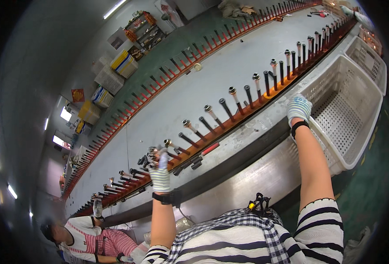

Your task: Assembling small metal components onto a rotating circular fixture on a factory table.

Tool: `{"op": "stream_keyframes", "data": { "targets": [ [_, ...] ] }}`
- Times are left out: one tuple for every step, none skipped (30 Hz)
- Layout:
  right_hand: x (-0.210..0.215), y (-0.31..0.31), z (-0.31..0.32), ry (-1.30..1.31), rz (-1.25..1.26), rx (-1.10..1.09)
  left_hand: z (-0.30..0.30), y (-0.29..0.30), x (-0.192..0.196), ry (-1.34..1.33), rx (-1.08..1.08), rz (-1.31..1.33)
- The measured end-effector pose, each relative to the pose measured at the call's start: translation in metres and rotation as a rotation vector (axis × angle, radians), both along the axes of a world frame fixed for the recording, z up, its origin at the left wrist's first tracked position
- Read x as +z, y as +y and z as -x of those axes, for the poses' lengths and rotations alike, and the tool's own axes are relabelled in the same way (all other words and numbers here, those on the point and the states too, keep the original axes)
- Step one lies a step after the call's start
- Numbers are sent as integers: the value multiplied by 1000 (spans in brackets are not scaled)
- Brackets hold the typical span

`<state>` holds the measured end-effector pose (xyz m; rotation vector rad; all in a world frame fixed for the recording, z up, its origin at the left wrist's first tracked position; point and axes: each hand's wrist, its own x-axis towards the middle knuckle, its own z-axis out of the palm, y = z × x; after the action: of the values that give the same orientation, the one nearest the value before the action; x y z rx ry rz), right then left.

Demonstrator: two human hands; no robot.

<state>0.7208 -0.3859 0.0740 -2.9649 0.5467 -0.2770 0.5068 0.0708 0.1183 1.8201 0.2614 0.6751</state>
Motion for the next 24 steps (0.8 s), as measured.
{"op": "stream_keyframes", "data": {
  "targets": [
    [-1, 0, 0, 13, 19, 21, -4, -6, -9, 97, -2, 20],
    [-2, 2, -1, 8, 15, 18, -15, -5, -23, -45, 0, 38],
    [-2, 6, -2, -4, 0, 19, -17, 22, -45, 100, 50, 13],
    [-4, 4, -2, -8, -9, 4, -24, 31, -50, 134, 8, 100],
    [-3, 3, -1, -8, -10, -4, -26, 37, -52, 169, -26, 186],
    [0, 5, 0, 6, -14, 3, -26, 50, -57, 144, 38, 280],
    [2, 7, -1, 21, -19, 13, -21, 65, -61, 51, 41, 237],
    [-4, 3, -3, 16, -15, 8, -26, 72, -56, 54, 27, 237],
    [-5, 3, -4, 19, -19, -4, -28, 79, -45, -80, 69, 320],
    [-5, 4, -5, 3, 2, 15, -28, 85, -36, -214, 112, 402],
    [-7, 3, -4, -6, 26, 39, -21, 82, -28, -343, 163, 488],
    [-14, -9, -3, -30, 32, 1, -22, 37, 7, -233, 167, -105],
    [-12, -9, -2, -29, 29, 11, -15, 22, 29, -220, 107, -200],
    [-6, -6, -2, -14, 23, 18, -12, 16, 31, -233, 34, -135],
    [-3, -4, -2, 2, 18, 13, -13, 8, 27, -247, -53, -67],
    [-4, -4, -1, -24, -3, 2, -16, -4, 20, -206, -98, -71],
    [-7, -5, -2, -24, -2, -10, -20, -25, 16, -182, -178, -7],
    [-7, 1, -3, -21, 17, 4, -24, -7, -10, -106, -181, -170],
    [-7, 6, -5, -17, 39, 22, -27, 12, -37, -28, -178, -329],
    [-5, 5, -3, 4, 40, 2, -33, 9, -39, -31, -190, -325],
    [-4, 4, -2, 3, 43, -9, -38, 6, -40, 57, -206, -164],
    [-4, 4, -1, 10, 23, -8, -42, 4, -40, 147, -220, -4],
    [-7, -1, 0, 20, 4, -17, -43, 3, -36, 122, -242, 47],
    [-8, 0, 0, 9, -2, 5, -38, 17, -42, 68, -191, -9]
  ]
}}
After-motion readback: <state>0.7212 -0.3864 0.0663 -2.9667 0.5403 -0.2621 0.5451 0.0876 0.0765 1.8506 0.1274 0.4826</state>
